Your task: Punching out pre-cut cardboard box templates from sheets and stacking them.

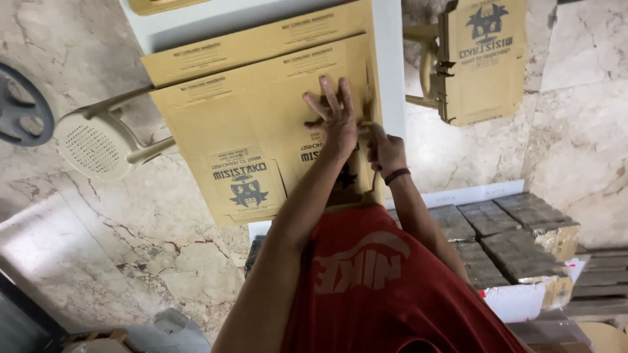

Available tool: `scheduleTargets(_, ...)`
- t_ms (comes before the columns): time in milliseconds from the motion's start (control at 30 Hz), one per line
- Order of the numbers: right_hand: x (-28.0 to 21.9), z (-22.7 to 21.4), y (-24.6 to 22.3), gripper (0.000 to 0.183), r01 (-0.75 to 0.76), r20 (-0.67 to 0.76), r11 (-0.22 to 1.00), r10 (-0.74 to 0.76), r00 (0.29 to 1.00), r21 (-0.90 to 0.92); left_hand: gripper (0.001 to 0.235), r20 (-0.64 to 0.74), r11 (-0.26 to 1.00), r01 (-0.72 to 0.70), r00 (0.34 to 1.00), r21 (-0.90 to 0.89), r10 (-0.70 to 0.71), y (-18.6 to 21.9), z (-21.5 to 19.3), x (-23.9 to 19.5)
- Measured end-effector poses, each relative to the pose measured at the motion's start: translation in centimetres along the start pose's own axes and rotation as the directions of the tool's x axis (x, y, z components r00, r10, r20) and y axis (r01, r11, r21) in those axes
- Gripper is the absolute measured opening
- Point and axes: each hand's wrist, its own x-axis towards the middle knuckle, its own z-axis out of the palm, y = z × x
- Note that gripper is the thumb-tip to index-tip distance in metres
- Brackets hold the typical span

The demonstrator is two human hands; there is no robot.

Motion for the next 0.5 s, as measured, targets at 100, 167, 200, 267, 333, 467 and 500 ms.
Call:
scheduleTargets(100, -1.9, -1.4, -1.3, 0.053, 0.016, -0.041, 0.999, -0.015, 0.999, 0.028, 0.124, 0.042, 0.997, -0.001, 0.999, -0.073, 0.004, 0.7, -1.3, -1.2)
scheduleTargets(167, 0.2, -0.5, -2.6, 0.051, 0.147, -0.045, 0.984, -0.144, 0.989, 0.096, 0.125, -0.130, 0.999, -0.033, 0.991, 0.021, 0.035, 0.1, -1.2, 0.9)
scheduleTargets(200, -0.2, -0.7, -1.1, 0.051, 0.176, -0.041, 0.979, -0.173, 0.984, 0.098, 0.125, -0.160, 0.999, -0.035, 0.986, 0.019, 0.038, -0.1, 0.6, 0.0)
scheduleTargets(267, 1.0, -0.9, 1.0, 0.050, 0.092, -0.023, 0.988, -0.090, 0.996, 0.128, 0.110, -0.482, 0.997, -0.062, 0.873, 0.038, 0.073, -0.3, 4.4, 0.3)
scheduleTargets(333, -3.5, -0.3, -1.3, 0.054, -0.024, -0.020, 0.995, 0.026, 0.999, 0.095, 0.108, -0.245, 0.997, -0.001, 0.969, 0.072, 0.019, 0.1, 2.5, -1.7)
scheduleTargets(467, 6.8, -3.1, 1.6, 0.075, 0.011, -0.017, 0.951, -0.017, 1.000, -0.310, 0.109, 0.056, 0.998, 0.037, 0.998, 0.045, -0.040, 0.2, 0.7, 0.6)
scheduleTargets(500, 5.3, -2.4, -0.9, 0.075, 0.002, -0.023, 0.948, -0.010, 1.000, -0.317, 0.109, 0.065, 0.999, 0.037, 0.997, 0.037, -0.040, 0.2, 0.6, 0.5)
